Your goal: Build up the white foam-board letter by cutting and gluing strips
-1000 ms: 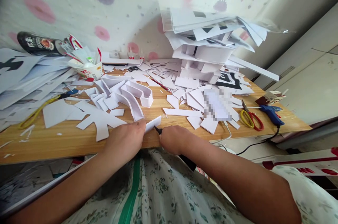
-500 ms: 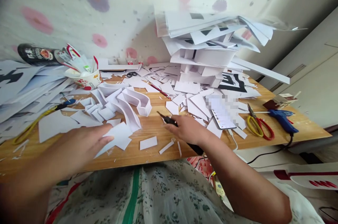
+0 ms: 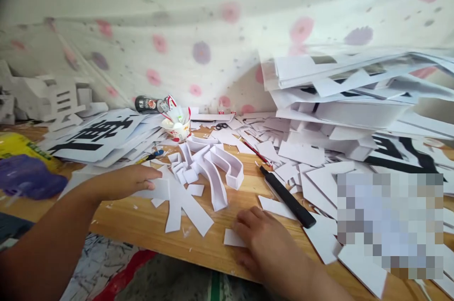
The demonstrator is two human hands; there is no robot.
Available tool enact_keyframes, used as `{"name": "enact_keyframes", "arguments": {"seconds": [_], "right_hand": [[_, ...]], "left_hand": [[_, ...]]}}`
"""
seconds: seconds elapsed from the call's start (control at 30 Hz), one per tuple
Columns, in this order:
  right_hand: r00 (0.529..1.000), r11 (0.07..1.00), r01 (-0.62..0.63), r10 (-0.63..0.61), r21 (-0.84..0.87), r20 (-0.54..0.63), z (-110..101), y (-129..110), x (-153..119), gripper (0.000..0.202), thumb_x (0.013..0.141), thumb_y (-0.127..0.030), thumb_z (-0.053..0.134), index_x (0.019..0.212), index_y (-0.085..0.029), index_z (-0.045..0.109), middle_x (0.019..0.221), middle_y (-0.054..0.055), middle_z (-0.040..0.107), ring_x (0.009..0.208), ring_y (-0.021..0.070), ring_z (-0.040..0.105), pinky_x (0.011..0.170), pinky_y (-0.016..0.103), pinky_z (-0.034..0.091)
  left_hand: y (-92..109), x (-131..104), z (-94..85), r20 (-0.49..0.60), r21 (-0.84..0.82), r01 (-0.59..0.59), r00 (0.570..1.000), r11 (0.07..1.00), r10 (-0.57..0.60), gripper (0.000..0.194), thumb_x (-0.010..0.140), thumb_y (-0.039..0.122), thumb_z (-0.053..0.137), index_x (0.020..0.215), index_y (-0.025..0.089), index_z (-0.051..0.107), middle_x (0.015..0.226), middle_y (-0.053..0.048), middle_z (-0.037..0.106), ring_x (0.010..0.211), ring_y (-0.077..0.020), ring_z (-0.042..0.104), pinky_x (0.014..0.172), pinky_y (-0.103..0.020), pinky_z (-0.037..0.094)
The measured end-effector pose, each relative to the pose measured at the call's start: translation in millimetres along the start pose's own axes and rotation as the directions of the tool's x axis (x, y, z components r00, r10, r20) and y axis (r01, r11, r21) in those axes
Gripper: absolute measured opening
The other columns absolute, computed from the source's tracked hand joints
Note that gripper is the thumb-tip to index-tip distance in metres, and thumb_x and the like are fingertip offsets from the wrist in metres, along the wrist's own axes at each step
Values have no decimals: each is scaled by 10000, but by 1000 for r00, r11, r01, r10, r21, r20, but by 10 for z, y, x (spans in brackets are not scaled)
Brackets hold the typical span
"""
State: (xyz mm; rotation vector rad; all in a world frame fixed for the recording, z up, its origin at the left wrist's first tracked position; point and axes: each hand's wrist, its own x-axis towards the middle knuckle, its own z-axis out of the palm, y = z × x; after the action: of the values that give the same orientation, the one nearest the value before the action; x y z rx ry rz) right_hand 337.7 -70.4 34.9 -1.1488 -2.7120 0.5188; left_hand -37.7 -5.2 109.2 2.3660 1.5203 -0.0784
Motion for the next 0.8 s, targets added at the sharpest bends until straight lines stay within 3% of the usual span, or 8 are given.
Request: {"name": "enact_keyframes", "arguments": {"seconds": [0.1,0.23,0.3,0.4,0.5,0.53,0.67,0.8], "right_hand": [[1000,1000,-13,13,1,-9,108,-109,14,173,838,-129,601,954,-246,650,1020,25,675,962,229,604,888,371,453],[999,998,-17,15,-66,-33,118,-129,26,143,889,-131,525,841,-213,630,930,41,675,877,215,607,806,347,452],[997,999,-24,21,-40,-80,65,-141,5,130,892,-154,523,846,-201,635,939,53,673,868,207,612,786,328,459],[983,987,40,-10,158,-184,-41,-141,-20,116,842,-159,572,912,-184,660,975,65,672,863,176,627,768,272,480],[936,914,148,-7,377,-352,-111,-91,-6,143,789,-144,612,908,-176,686,940,60,685,819,148,638,712,227,489],[917,894,154,28,420,-398,-118,-74,2,112,789,-153,621,874,-173,691,894,54,689,782,143,635,688,224,487],[846,830,69,245,553,-473,-89,-36,-27,167,819,-319,690,746,-170,678,675,12,645,598,123,577,576,229,461],[763,836,52,320,546,-561,-179,241,-399,304,830,-436,681,998,-182,690,932,77,713,723,157,660,644,266,538]], "left_hand": [[-204,113,-92,34,-56,38,999,998,-36,314,830,391,499,966,206,712,1064,-47,720,986,-229,643,886,-279,470],[-292,164,-336,-234,-16,172,957,985,-171,482,858,422,423,1171,123,635,1288,-108,618,1195,-308,544,1049,-409,390],[-122,168,-380,-422,-6,224,883,975,-205,542,930,391,260,1263,75,549,1317,-115,570,1283,-363,451,1091,-525,302],[389,218,-157,-723,-116,299,629,947,-287,480,884,491,434,1128,116,605,1162,-90,617,1087,-330,589,957,-485,442],[1027,313,355,-524,-135,-268,836,954,161,311,795,471,615,992,233,658,978,-12,697,894,-227,665,785,-302,511],[1227,350,534,-432,-125,-405,844,906,317,262,775,398,659,995,257,668,967,3,707,863,-201,672,749,-263,507],[1772,512,997,-506,-10,-506,746,862,432,133,831,175,518,741,209,610,709,9,643,615,-146,625,550,-233,423],[1862,587,1033,-613,-12,-526,676,850,409,180,878,193,492,705,200,543,619,36,572,528,-110,568,508,-210,386]]}}
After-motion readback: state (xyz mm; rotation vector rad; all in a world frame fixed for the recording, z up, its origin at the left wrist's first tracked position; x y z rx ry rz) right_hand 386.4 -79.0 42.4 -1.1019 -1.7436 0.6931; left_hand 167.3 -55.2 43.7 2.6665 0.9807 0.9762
